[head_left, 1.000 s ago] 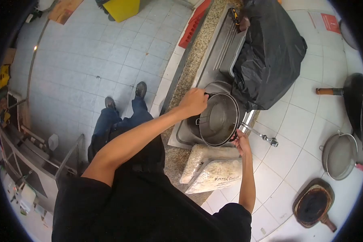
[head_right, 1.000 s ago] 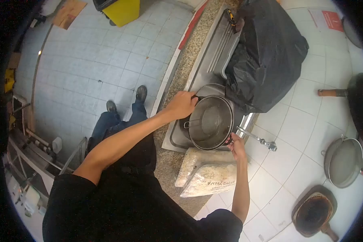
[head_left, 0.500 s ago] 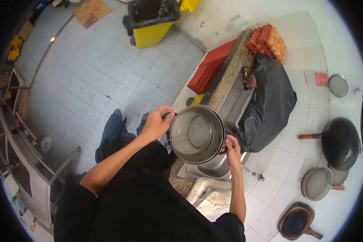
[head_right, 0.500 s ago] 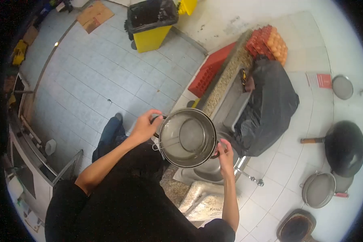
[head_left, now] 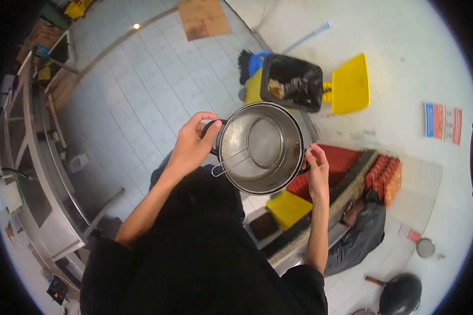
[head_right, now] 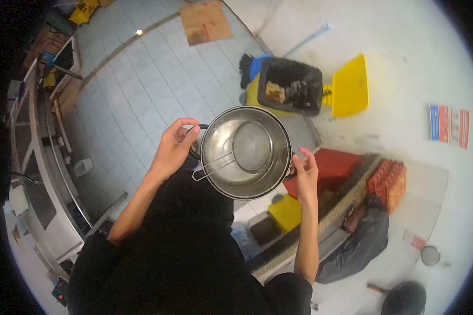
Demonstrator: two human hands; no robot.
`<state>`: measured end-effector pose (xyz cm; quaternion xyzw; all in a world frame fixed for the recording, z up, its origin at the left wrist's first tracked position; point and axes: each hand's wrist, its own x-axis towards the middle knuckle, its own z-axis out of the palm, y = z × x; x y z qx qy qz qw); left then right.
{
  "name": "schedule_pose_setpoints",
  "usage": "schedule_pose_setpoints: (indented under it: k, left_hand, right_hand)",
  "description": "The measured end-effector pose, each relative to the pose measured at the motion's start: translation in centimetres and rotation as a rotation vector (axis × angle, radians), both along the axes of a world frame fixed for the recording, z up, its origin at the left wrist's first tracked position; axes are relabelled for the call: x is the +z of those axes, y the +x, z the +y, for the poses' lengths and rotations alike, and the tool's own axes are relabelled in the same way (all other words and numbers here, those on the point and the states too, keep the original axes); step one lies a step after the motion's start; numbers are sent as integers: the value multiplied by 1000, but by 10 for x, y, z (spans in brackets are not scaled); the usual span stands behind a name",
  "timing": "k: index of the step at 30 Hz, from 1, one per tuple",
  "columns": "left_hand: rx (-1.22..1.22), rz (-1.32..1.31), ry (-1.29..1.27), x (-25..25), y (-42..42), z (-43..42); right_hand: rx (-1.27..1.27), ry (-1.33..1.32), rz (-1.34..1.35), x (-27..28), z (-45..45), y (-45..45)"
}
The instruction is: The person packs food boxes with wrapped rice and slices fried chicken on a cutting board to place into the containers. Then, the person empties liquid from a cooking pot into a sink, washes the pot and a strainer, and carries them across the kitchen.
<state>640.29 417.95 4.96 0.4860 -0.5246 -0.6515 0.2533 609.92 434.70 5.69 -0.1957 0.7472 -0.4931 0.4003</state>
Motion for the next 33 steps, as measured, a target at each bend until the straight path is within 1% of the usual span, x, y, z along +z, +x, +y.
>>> schedule_pose_setpoints:
  k: [1, 3, 5, 7, 10, 12, 14, 15, 18, 20, 21, 23, 25, 26, 27, 29, 30, 31, 33]
  left_hand:
    - [30, 0, -18, 6, 2, -28]
    - [74, 2, -8, 21, 2, -82]
    - [116, 20, -4, 29, -3, -139]
    - [217, 135, -59, 27, -10, -192]
    - [231, 142, -104, 25, -23, -273]
    - [224, 143, -120, 20, -36, -332]
    - [251, 141, -116, 11, -51, -384]
    - [291, 142, -96, 8, -65, -417]
    - [317, 85, -66, -8, -100, -510]
    - [311, 80, -109, 2, -127, -576]
    - [312, 78, -130, 10, -134, -587]
    - [331, 110, -122, 14, -162, -643]
    - [288, 14, -246, 13, -193, -704]
    - [242, 12, -183, 19, -208, -733]
    - [256, 13, -182, 18, -224, -762]
    - [153, -17, -229, 8, -257, -822]
    - [135, -43, -302, 0, -275, -852]
    - [126, -47, -301, 2, -292, -884]
    - [45, -66, -126, 10, -329, -941]
  right_hand:
    - [-12, 9, -1, 9, -39, 4]
    - [45, 32, 28, 9, -106, -4]
    - [75, 2, 7, 7, -170, -14]
    - [106, -18, -12, 5, -236, -24]
    - [145, 14, -58, 17, -336, -37]
    - [171, -5, -32, 20, -404, -51]
    - [234, -19, 0, 21, -466, -71]
    - [232, 33, 74, 21, -502, -80]
    - [250, -37, 42, 22, -600, -112]
    - [260, -44, 56, 19, -666, -139]
    - [277, -29, 75, 23, -678, -146]
    - [288, -17, 61, 27, -732, -173]
    - [196, -31, 11, 28, -784, -197]
    - [184, -27, 26, 24, -807, -214]
    - [198, -26, 28, 24, -830, -228]
    - [86, -64, 43, 18, -875, -254]
    - [87, -75, 23, 15, -895, -270]
    - [78, -74, 18, 10, -919, -285]
    - [7, -54, 40, 2, -958, -319]
